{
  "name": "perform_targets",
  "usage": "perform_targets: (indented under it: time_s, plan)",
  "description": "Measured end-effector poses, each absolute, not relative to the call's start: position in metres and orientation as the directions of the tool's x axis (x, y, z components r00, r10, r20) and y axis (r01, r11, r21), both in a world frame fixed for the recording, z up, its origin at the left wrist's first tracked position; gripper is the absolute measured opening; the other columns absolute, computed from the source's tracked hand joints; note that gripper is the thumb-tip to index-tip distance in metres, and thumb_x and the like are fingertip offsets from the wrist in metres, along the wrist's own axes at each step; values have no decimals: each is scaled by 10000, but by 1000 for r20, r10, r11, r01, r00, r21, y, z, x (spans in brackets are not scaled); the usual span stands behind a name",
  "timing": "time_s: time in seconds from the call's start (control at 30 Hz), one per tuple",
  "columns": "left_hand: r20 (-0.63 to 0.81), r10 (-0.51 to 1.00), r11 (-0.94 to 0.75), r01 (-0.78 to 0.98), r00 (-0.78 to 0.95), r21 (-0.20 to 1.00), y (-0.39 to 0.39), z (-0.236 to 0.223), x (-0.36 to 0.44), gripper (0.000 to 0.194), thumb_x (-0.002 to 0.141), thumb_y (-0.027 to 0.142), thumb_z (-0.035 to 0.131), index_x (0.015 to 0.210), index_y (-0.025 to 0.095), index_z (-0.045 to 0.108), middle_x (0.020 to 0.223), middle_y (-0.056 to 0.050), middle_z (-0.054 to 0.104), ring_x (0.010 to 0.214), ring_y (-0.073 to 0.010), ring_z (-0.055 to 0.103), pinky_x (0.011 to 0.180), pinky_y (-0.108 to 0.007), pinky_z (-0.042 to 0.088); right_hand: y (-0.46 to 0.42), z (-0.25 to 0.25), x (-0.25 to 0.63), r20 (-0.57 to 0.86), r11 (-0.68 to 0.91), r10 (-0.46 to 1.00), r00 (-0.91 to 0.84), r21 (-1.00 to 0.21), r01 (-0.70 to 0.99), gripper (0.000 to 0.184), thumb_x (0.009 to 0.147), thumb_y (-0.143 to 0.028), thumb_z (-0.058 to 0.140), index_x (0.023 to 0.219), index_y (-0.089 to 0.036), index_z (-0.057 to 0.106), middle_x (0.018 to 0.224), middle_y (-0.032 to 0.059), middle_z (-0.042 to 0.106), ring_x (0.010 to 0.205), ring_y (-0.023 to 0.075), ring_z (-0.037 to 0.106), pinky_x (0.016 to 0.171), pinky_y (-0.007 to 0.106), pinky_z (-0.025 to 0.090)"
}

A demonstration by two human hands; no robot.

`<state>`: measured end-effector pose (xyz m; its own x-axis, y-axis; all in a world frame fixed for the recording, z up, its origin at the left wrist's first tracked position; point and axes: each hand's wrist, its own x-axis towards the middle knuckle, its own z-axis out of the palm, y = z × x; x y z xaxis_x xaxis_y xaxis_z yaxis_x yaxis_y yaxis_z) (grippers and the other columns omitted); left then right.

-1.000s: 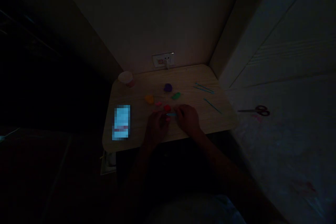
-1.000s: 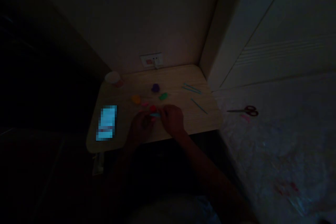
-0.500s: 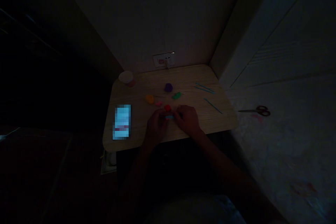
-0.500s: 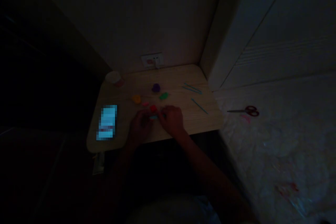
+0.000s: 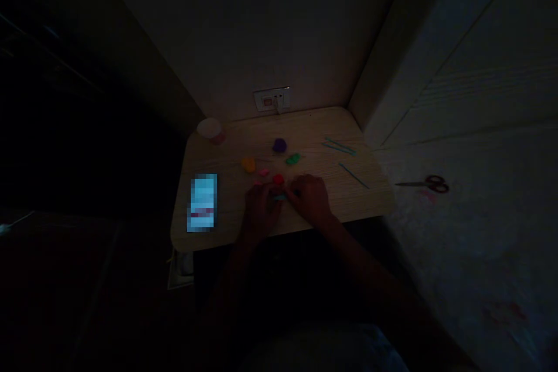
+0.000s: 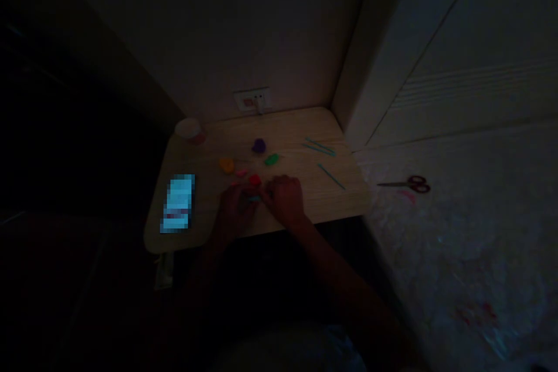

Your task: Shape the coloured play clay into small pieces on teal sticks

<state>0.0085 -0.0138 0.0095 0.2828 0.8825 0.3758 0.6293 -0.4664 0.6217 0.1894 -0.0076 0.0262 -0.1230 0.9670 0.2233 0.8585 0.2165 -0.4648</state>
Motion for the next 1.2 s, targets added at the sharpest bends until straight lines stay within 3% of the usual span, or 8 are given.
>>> perform_targets:
  time_s: [0.83,0.93,1.07,1.2]
  plan:
    - [365,900,-433,594,240,678,-12,9,8,264,863,228,734,1103,234,623,1066,-50,742,1065,-273,668,1144,-540,405,-8,29,187,202,210,971,-129,-456,865,404,1044,-423,558,766,-210,760,886,79,758,959,243,605,825,368,320]
    - [377,897,-436,601,230,670,-13,9,9,235,890,255,711,1110,231,631,1116,-62,736,1107,-277,660,1157,-538,405,-7,27,190,224,203,969,-101,-499,842,366,1034,-384,577,764,-207,750,852,62,744,911,221,618,812,352,334]
    - [361,906,-421,572,222,704,-14,13,8,196,941,261,643,1133,221,636,1127,-75,730,1072,-255,679,1065,-472,505,-6,25,193,263,211,962,-72,-549,809,392,1037,-345,560,712,-193,719,767,50,709,792,190,613,771,334,352]
    - [327,919,-394,525,220,754,-16,18,8,208,920,227,650,1128,225,633,1096,-62,737,1006,-229,702,933,-385,577,-6,25,193,273,229,958,-89,-540,810,383,1028,-317,560,694,-199,707,758,49,710,802,195,620,773,331,356]
